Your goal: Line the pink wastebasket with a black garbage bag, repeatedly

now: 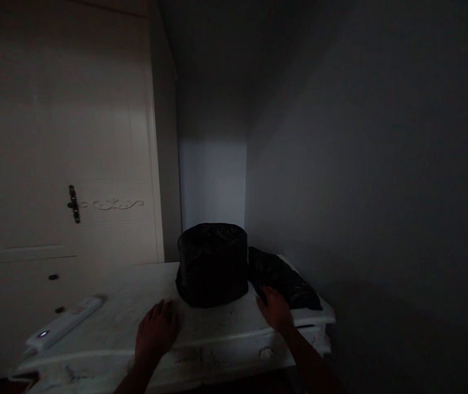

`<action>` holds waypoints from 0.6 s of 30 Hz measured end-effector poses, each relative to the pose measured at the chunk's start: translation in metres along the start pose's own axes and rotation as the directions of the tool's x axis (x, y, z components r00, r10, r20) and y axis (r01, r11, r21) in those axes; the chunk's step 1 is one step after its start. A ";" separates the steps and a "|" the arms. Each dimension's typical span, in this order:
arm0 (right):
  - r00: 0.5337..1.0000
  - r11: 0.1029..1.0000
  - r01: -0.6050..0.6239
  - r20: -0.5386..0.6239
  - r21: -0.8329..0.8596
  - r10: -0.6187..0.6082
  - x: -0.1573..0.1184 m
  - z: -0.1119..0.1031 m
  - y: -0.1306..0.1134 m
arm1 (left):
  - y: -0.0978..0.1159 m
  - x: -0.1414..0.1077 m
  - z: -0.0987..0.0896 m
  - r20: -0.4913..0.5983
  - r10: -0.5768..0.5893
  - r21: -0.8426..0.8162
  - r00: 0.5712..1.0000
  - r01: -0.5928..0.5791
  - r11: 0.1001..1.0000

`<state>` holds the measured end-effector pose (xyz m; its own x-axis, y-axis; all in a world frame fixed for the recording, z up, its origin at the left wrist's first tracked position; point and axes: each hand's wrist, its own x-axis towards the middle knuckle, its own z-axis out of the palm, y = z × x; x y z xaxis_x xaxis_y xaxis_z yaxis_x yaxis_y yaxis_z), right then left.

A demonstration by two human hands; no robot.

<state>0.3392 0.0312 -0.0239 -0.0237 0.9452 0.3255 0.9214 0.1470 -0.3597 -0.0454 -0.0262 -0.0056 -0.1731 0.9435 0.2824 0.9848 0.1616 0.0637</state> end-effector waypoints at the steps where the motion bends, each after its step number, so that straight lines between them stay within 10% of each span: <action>1: 1.000 1.000 0.003 0.002 -0.001 -0.003 0.000 0.000 0.000 | 0.000 0.000 0.000 0.008 0.003 -0.001 1.000 -0.003 1.000; 18: 1.000 1.000 0.001 -0.009 -0.019 -0.002 0.000 0.000 0.000 | -0.004 0.004 0.008 -0.010 0.015 -0.078 1.000 -0.016 0.997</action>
<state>0.3391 0.0312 -0.0238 -0.0217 0.9423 0.3340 0.9286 0.1428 -0.3426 -0.0503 -0.0214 -0.0120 -0.1586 0.9429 0.2929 0.9833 0.1240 0.1334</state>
